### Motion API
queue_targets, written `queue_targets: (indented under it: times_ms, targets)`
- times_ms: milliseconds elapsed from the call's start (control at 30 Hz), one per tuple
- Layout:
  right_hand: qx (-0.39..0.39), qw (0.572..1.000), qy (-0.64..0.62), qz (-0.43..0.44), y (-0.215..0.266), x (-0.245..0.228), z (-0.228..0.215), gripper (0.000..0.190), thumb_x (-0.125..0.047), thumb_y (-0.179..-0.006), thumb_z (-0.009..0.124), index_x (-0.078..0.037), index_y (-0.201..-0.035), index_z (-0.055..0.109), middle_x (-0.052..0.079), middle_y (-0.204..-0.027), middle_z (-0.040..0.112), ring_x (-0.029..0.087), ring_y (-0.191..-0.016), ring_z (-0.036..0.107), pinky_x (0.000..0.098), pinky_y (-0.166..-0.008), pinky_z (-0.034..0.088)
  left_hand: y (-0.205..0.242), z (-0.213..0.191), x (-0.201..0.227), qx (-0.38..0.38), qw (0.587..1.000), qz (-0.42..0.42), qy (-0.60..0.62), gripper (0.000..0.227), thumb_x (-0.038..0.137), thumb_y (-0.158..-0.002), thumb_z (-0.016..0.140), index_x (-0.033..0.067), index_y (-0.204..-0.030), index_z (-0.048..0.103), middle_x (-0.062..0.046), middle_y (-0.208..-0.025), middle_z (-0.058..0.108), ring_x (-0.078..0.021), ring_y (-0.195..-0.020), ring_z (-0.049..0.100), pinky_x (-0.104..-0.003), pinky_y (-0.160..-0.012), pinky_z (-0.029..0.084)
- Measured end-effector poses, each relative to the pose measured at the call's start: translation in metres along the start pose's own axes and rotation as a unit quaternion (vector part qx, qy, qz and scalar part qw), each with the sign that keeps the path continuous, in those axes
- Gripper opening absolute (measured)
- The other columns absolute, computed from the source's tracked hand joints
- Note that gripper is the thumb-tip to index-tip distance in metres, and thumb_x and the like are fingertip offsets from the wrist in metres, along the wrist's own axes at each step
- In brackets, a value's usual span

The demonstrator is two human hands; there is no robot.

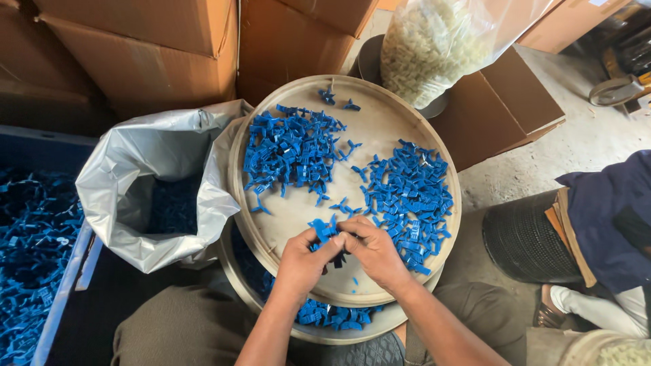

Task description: The person sits on the floor and uses both hands to pick up small blue plastic pieces from a round tray, separating them into two piles. The person repeatedly picks, inspects, and places the pieces back onto the tray.

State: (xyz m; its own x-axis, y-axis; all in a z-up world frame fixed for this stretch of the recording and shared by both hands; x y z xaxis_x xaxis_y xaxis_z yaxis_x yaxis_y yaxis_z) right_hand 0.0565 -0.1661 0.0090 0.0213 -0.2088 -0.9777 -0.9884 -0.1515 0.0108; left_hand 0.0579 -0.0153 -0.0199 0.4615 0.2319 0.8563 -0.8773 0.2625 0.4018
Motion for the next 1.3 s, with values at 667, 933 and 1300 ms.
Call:
queue_targets:
  times_ms: [667, 933, 1300]
  targets:
    - [0.021, 0.993, 0.097, 0.071, -0.016, 0.004, -0.007, 0.024, -0.017, -0.096, 0.066, -0.001, -0.113, 0.071, 0.001, -0.096, 0.074, 0.009, -0.087, 0.066, 0.0255, -0.077, 0.055, 0.004, 0.01, 0.016, -0.023, 0.938, 0.097, -0.331, 0.024, 0.024, -0.095, 0.064, 0.0034, -0.084, 0.068, -0.011, -0.068, 0.073, -0.0235, -0.064, 0.071, -0.038, -0.061, 0.053]
    - [0.084, 0.975, -0.186, 0.09, -0.016, 0.012, -0.013, 0.018, -0.02, -0.103, 0.061, -0.003, -0.11, 0.066, 0.004, -0.092, 0.068, 0.01, -0.081, 0.061, 0.0286, -0.075, 0.051, -0.012, 0.005, -0.013, -0.04, 0.998, 0.05, 0.026, 0.028, 0.022, -0.101, 0.062, 0.0025, -0.082, 0.065, -0.003, -0.064, 0.063, -0.0109, -0.056, 0.056, -0.027, -0.053, 0.046]
    - [0.11, 0.906, -0.364, 0.187, -0.015, 0.017, -0.009, 0.013, -0.022, -0.099, 0.063, -0.01, -0.104, 0.062, 0.003, -0.091, 0.068, 0.017, -0.078, 0.063, 0.0334, -0.074, 0.052, -0.003, 0.001, -0.004, 0.018, 0.997, -0.026, 0.07, 0.022, 0.029, -0.093, 0.07, 0.0076, -0.09, 0.069, -0.001, -0.066, 0.063, -0.0087, -0.054, 0.054, -0.025, -0.046, 0.037]
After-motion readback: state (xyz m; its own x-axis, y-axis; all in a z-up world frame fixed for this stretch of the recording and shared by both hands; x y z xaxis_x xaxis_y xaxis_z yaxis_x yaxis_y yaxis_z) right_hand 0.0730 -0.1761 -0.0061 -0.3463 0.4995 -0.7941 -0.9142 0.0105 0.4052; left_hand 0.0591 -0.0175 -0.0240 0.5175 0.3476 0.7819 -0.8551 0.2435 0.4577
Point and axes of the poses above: each hand's wrist, its own y-axis away from the middle knuckle, its own z-axis out of the palm, x = y × z, the point moved 7 cm from there along -y, towards the middle knuckle
